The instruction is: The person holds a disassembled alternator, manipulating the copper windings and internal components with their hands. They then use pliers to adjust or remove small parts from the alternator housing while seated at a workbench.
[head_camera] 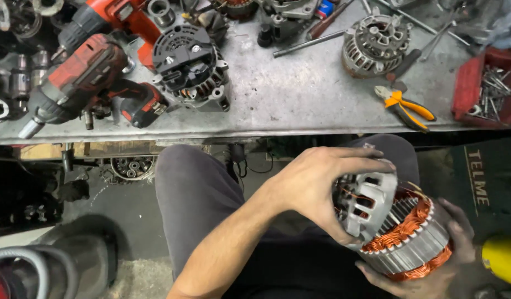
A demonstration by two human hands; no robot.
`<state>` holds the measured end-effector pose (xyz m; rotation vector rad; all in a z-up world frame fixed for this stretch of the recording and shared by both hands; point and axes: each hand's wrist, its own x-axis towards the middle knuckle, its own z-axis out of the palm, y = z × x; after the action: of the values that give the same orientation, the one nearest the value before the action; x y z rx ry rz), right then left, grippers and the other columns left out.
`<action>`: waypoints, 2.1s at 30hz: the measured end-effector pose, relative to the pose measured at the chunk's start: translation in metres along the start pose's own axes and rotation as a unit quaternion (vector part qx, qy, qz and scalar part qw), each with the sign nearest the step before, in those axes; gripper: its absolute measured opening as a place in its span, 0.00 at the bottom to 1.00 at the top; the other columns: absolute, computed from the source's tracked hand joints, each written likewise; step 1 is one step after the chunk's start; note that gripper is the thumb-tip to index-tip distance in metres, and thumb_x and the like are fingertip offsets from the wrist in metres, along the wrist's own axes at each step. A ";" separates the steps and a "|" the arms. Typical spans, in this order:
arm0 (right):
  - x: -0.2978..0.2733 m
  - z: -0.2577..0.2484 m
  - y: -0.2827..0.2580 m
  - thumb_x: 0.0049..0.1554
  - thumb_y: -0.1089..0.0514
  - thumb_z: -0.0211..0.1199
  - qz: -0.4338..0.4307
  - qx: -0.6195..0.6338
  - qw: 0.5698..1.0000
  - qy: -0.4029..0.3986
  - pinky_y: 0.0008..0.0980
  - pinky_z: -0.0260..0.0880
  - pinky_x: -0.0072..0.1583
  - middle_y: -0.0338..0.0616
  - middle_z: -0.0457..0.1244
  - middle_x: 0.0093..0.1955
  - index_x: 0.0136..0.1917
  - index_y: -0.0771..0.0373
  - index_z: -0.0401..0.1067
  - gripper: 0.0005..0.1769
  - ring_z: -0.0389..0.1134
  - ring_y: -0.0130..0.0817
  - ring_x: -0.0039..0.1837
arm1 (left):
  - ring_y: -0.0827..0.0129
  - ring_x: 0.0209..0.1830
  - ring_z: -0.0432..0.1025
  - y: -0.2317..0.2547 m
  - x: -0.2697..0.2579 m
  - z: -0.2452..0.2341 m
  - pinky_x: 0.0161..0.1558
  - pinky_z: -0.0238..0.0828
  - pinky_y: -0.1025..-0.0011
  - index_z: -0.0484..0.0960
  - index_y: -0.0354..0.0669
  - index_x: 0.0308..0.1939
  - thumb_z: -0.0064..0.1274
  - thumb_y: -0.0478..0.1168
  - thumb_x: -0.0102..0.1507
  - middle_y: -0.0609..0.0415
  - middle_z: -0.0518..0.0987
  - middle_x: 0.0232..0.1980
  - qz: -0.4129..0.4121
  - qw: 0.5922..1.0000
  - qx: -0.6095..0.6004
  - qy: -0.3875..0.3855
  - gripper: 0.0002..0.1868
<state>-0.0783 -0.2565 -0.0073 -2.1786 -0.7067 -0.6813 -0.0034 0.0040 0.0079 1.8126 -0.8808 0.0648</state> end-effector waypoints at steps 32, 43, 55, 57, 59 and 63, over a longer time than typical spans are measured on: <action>0.007 -0.010 0.021 0.33 0.38 0.81 -0.037 -0.010 0.994 -0.098 0.51 0.72 0.68 0.61 0.47 0.71 0.72 0.52 0.47 0.64 0.61 0.58 0.73 | 0.49 0.72 0.71 0.016 0.002 0.009 0.71 0.67 0.53 0.73 0.51 0.66 0.71 0.64 0.30 0.47 0.73 0.73 -0.002 0.991 0.131 -0.039 0.60; 0.005 -0.009 0.043 0.29 0.39 0.83 -0.054 0.071 0.988 -0.124 0.55 0.72 0.70 0.60 0.48 0.72 0.73 0.50 0.50 0.66 0.57 0.59 0.76 | 0.43 0.70 0.70 0.026 0.005 0.014 0.75 0.63 0.50 0.73 0.46 0.65 0.73 0.62 0.29 0.41 0.73 0.73 0.021 0.992 0.111 -0.057 0.62; 0.028 0.037 0.034 0.32 0.37 0.80 -0.003 0.343 0.937 -0.059 0.51 0.65 0.76 0.61 0.51 0.78 0.79 0.51 0.52 0.68 0.60 0.51 0.77 | 0.50 0.74 0.69 0.000 -0.016 -0.047 0.76 0.64 0.59 0.61 0.34 0.78 0.68 0.66 0.59 0.41 0.73 0.75 -0.026 0.977 -0.211 -0.036 0.57; 0.038 0.045 0.036 0.33 0.36 0.79 0.005 0.365 0.930 -0.053 0.51 0.64 0.76 0.59 0.51 0.78 0.79 0.52 0.52 0.66 0.60 0.50 0.77 | 0.51 0.69 0.72 -0.051 -0.013 -0.034 0.71 0.67 0.58 0.66 0.33 0.75 0.54 0.69 0.64 0.40 0.75 0.71 -0.132 0.940 -0.308 0.067 0.50; 0.049 0.060 0.040 0.36 0.36 0.77 0.033 0.416 0.907 -0.054 0.51 0.63 0.76 0.57 0.52 0.78 0.79 0.52 0.53 0.64 0.59 0.49 0.77 | 0.53 0.63 0.74 -0.077 -0.005 -0.018 0.65 0.70 0.57 0.71 0.32 0.72 0.39 0.72 0.69 0.39 0.77 0.67 -0.236 0.871 -0.395 0.172 0.47; 0.085 0.109 0.088 0.42 0.34 0.74 0.081 0.527 0.843 -0.065 0.50 0.61 0.76 0.52 0.53 0.78 0.80 0.54 0.54 0.60 0.59 0.46 0.77 | 0.53 0.65 0.70 -0.076 0.012 -0.001 0.65 0.65 0.54 0.70 0.42 0.72 0.32 0.76 0.66 0.45 0.73 0.70 -0.334 0.688 -0.618 0.182 0.47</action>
<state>0.0675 -0.2006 -0.0580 -1.2212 -0.7127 0.0140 0.0506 0.0109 -0.0464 0.6422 0.1661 -0.5143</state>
